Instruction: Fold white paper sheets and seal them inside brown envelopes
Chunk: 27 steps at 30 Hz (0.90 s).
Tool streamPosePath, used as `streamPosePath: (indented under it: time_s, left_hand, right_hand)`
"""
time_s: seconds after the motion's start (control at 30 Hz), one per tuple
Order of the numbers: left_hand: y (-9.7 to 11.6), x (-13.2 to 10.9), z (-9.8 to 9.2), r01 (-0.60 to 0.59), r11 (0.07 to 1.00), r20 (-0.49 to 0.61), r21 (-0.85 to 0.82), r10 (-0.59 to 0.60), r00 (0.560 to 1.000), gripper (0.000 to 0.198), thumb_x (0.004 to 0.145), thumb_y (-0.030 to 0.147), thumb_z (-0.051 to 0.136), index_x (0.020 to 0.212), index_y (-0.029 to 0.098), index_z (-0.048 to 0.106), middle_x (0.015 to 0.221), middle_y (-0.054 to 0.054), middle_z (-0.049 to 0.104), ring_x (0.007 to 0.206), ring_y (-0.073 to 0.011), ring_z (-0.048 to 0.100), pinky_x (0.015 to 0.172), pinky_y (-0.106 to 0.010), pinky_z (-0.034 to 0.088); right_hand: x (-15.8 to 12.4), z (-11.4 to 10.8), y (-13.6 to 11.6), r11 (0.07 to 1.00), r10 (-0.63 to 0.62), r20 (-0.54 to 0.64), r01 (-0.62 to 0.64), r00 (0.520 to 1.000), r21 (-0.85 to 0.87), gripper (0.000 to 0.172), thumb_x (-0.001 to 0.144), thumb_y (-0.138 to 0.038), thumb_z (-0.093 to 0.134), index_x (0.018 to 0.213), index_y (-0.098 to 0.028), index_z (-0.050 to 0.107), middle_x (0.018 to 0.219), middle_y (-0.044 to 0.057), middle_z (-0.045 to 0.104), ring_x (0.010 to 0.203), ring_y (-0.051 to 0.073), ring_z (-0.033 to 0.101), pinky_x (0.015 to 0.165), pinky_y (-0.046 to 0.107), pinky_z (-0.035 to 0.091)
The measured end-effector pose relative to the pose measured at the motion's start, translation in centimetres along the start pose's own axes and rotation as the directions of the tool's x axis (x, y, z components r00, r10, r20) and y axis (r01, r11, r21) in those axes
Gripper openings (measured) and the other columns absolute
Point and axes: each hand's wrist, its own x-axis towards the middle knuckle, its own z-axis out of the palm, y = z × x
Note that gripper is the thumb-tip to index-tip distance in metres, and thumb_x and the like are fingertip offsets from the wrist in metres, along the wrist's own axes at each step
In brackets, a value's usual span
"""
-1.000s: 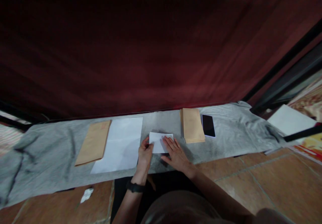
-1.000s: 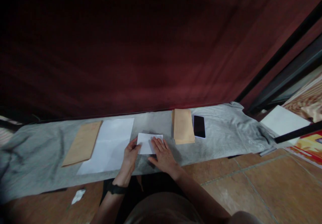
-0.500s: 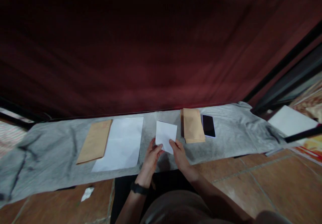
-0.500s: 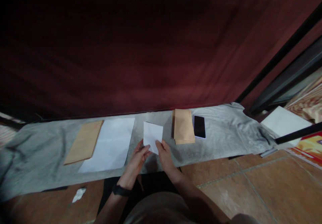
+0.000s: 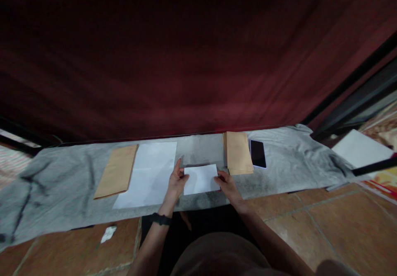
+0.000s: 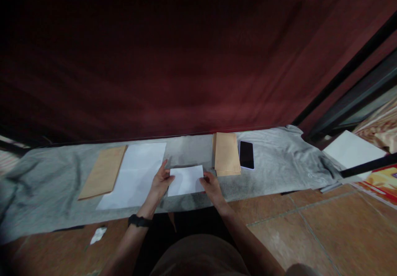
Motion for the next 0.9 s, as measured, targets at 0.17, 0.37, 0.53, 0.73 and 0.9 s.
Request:
streamPosePath:
  time_s: [0.17,0.37,0.53,0.73,0.9]
  left_hand:
    - [-0.1,0.5,1.0,-0.156,0.900,-0.035,0.407,0.186,0.982,0.073,0.077,0.010,0.060,0.148,0.021,0.046,0.099,-0.004,0.067,0.075,-0.0153,0.062,0.077,-0.032,0.055]
    - [0.7,-0.4,1.8,-0.267,0.667,0.061,0.696,0.315,0.947,0.066,0.087,0.011,0.052,0.151,0.021,0.040,0.124,-0.011,0.063,0.101,-0.0237,0.066,0.093,-0.039,0.055]
    - [0.0,-2.1,2.6,-0.374,0.445,0.187,0.814,0.408,0.894,0.049,0.095,0.017,0.046,0.144,0.019,0.048,0.146,-0.016,0.052,0.133,-0.0285,0.053,0.110,-0.045,0.046]
    - [-1.2,-5.6,4.3,-0.580,0.274,0.482,0.767,0.350,0.803,0.050,0.101,0.037,0.044,0.148,0.019,0.043,0.159,-0.013,0.039,0.150,-0.0271,0.032,0.120,-0.050,0.034]
    - [-1.1,-6.7,4.7,-0.582,0.228,0.515,0.780,0.294,0.805,0.057,0.100,0.041,0.047,0.152,0.020,0.038,0.162,-0.013,0.035,0.152,-0.0271,0.026,0.123,-0.051,0.027]
  right_hand:
    - [0.8,-0.3,-0.1,0.830,-0.145,0.056,0.152,0.988,-0.536,0.012,0.088,-0.025,0.055,0.089,-0.023,0.068,0.082,0.002,0.070,0.076,0.018,0.066,0.067,0.027,0.049]
    - [2.0,-0.1,-0.8,0.734,-0.131,0.059,0.137,0.990,-0.666,0.008,0.090,-0.020,0.058,0.088,-0.021,0.066,0.080,0.003,0.069,0.077,0.019,0.065,0.067,0.026,0.044]
    - [2.0,0.1,-1.2,0.655,-0.115,0.060,0.121,0.992,-0.746,0.009,0.092,-0.021,0.058,0.094,-0.020,0.066,0.083,0.004,0.071,0.079,0.019,0.066,0.066,0.025,0.041]
    - [1.7,0.1,-1.3,0.598,-0.111,0.079,0.130,0.991,-0.791,0.015,0.096,-0.025,0.054,0.105,-0.022,0.066,0.090,0.004,0.073,0.083,0.018,0.068,0.070,0.025,0.043]
    - [1.1,0.0,-0.9,0.529,-0.205,0.068,0.169,0.976,-0.832,0.024,0.098,-0.030,0.050,0.117,-0.021,0.063,0.097,0.008,0.074,0.083,0.022,0.069,0.073,0.029,0.047]
